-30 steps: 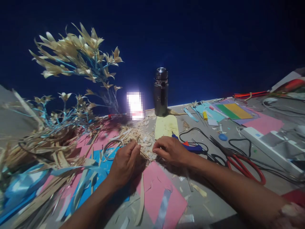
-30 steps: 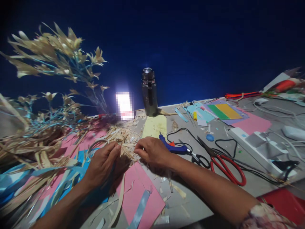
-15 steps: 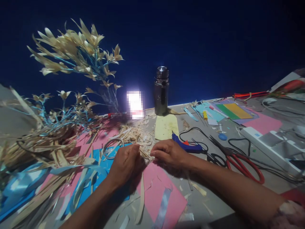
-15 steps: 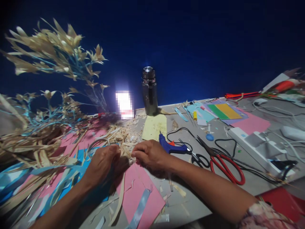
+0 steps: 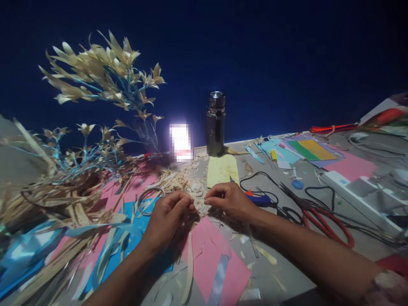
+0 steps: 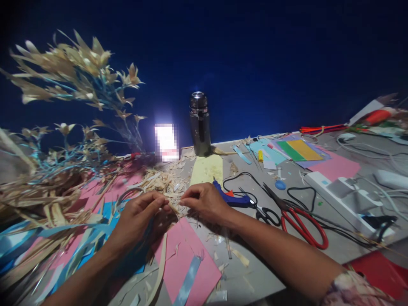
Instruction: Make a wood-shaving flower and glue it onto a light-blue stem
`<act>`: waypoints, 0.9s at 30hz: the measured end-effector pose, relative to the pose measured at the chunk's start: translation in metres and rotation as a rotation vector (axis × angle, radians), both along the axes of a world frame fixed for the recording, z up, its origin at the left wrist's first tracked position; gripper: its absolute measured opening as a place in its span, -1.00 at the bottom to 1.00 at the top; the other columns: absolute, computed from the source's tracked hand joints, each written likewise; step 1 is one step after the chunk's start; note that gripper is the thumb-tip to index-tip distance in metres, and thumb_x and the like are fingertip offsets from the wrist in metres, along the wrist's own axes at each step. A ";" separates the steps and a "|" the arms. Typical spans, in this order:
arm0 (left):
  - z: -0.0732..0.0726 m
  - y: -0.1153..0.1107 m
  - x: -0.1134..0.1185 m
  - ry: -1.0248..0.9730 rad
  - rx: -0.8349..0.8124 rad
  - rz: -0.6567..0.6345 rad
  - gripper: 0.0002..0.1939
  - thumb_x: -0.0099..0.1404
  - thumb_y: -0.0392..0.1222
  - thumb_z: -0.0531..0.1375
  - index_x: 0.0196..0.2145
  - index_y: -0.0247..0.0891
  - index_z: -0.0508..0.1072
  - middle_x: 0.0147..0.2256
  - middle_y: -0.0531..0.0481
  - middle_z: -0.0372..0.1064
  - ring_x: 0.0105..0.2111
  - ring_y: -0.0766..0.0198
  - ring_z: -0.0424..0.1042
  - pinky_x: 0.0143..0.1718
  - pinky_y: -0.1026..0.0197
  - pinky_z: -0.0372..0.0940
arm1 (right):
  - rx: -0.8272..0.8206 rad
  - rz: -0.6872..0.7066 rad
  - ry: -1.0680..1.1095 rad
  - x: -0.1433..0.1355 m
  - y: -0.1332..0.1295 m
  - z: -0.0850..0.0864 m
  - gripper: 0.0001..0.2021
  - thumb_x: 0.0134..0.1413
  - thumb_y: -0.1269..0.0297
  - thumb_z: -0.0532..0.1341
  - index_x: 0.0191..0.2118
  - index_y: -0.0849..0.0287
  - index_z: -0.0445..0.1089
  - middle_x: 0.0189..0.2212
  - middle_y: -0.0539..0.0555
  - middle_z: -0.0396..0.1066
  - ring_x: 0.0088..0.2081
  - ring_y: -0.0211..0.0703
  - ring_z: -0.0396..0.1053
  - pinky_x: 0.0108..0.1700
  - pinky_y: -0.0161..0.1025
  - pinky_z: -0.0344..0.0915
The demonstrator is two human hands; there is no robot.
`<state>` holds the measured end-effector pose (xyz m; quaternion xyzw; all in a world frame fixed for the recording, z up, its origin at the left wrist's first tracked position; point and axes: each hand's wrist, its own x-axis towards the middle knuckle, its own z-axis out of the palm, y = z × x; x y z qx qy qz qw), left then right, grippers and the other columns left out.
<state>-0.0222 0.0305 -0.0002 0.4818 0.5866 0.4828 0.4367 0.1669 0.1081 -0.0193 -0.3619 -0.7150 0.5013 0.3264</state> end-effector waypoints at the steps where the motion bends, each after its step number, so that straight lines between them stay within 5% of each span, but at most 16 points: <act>1: 0.000 0.000 0.000 -0.089 -0.036 0.003 -0.73 0.22 0.00 0.29 -0.46 -0.26 0.50 -0.52 0.00 0.45 -0.58 0.31 0.33 -0.56 0.28 0.22 | -0.073 -0.020 0.035 0.000 0.000 0.001 -0.97 -0.03 0.41 0.39 -0.44 0.20 0.56 -0.52 -0.03 0.52 -0.43 -0.23 0.42 -0.35 -0.32 0.27; 7: -0.003 -0.001 0.006 -0.420 -0.110 0.013 -0.76 0.09 -0.11 0.43 -0.51 -0.26 0.47 -0.65 0.08 0.35 -0.65 0.31 0.32 -0.55 0.22 0.31 | -0.391 -0.071 0.205 -0.008 -0.009 -0.001 -0.87 -0.13 0.27 0.39 -0.49 0.21 0.49 -0.60 -0.06 0.41 -0.57 -0.32 0.29 -0.48 -0.34 0.23; 10: -0.012 -0.003 0.011 -0.376 -0.108 -0.033 -0.79 0.10 -0.13 0.42 -0.49 -0.26 0.50 -0.61 0.04 0.41 -0.58 0.26 0.40 -0.47 0.18 0.34 | -0.519 -0.038 0.273 -0.013 -0.019 -0.005 -0.83 -0.13 0.23 0.40 -0.48 0.21 0.46 -0.65 -0.09 0.34 -0.62 -0.33 0.24 -0.56 -0.36 0.18; 18: -0.016 -0.005 0.017 -0.073 -0.052 0.028 -0.75 0.16 -0.08 0.36 -0.53 -0.27 0.47 -0.57 -0.03 0.45 -0.57 0.30 0.35 -0.55 0.28 0.17 | -0.540 0.072 0.296 -0.009 -0.024 -0.006 -0.84 -0.11 0.29 0.39 -0.35 0.23 0.54 -0.61 -0.04 0.40 -0.59 -0.30 0.30 -0.51 -0.33 0.25; 27: -0.016 -0.003 0.017 -0.197 -0.027 -0.017 -0.83 0.20 -0.12 0.31 -0.44 -0.26 0.48 -0.53 -0.01 0.44 -0.51 0.28 0.40 -0.45 0.25 0.28 | -0.595 0.039 0.354 -0.011 -0.023 -0.004 -0.83 -0.11 0.23 0.39 -0.43 0.20 0.47 -0.62 -0.07 0.38 -0.61 -0.32 0.26 -0.55 -0.35 0.19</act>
